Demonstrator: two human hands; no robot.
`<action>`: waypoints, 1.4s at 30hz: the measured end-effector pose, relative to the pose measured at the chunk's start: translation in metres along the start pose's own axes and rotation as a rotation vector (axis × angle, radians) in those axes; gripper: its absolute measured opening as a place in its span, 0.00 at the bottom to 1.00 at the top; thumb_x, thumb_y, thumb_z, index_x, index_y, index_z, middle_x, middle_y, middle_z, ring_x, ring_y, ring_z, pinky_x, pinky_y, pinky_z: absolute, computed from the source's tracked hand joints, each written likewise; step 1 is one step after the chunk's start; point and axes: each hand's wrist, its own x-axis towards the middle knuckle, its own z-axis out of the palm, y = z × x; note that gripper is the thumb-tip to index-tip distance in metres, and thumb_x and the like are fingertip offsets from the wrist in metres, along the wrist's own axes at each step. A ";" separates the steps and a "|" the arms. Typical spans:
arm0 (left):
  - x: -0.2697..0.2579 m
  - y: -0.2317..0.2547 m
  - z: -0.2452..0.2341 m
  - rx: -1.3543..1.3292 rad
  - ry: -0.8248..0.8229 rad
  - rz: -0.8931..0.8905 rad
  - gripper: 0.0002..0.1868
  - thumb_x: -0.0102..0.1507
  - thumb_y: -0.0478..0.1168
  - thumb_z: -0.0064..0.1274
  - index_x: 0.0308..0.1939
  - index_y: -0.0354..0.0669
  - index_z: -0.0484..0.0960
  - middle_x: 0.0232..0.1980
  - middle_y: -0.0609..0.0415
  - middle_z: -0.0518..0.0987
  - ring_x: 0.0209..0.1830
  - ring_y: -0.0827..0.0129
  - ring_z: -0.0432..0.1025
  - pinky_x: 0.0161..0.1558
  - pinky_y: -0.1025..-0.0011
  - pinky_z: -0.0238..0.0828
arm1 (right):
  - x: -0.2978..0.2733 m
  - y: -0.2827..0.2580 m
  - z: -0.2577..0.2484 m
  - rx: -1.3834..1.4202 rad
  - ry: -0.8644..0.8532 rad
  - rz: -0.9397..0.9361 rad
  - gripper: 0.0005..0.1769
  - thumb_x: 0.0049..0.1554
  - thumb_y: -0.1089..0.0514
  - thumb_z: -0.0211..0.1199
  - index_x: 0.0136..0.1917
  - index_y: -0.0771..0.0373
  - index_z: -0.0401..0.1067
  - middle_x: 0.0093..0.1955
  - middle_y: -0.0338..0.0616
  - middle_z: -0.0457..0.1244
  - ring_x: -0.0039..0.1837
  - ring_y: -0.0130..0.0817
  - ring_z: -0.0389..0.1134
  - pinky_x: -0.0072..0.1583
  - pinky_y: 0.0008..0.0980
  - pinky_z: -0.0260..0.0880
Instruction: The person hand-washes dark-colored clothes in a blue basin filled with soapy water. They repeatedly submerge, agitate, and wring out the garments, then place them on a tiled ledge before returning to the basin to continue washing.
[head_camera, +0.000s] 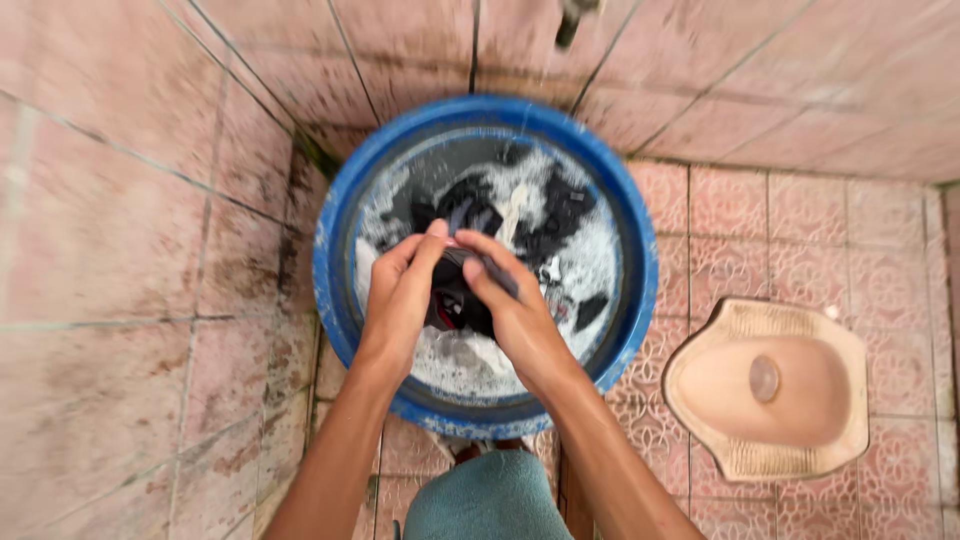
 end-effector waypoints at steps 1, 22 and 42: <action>-0.005 0.020 0.005 0.009 -0.029 0.089 0.19 0.70 0.49 0.51 0.43 0.34 0.84 0.35 0.54 0.78 0.34 0.72 0.69 0.37 0.71 0.66 | -0.004 -0.018 -0.001 0.005 -0.084 0.003 0.26 0.64 0.52 0.58 0.73 0.63 0.66 0.67 0.44 0.65 0.67 0.28 0.66 0.68 0.29 0.63; -0.083 0.191 0.098 -0.049 -0.584 0.153 0.24 0.72 0.53 0.48 0.28 0.38 0.76 0.12 0.61 0.63 0.12 0.77 0.62 0.25 0.75 0.66 | -0.043 -0.169 -0.024 0.099 -0.524 0.541 0.18 0.50 0.59 0.74 0.51 0.68 0.73 0.36 0.41 0.62 0.33 0.26 0.63 0.32 0.25 0.60; -0.031 0.167 0.076 0.120 -0.250 0.562 0.18 0.72 0.50 0.46 0.48 0.38 0.80 0.44 0.52 0.84 0.44 0.73 0.77 0.50 0.73 0.73 | -0.035 -0.173 -0.001 -0.627 0.004 -0.190 0.28 0.45 0.56 0.75 0.56 0.65 0.72 0.49 0.45 0.71 0.50 0.35 0.73 0.55 0.38 0.73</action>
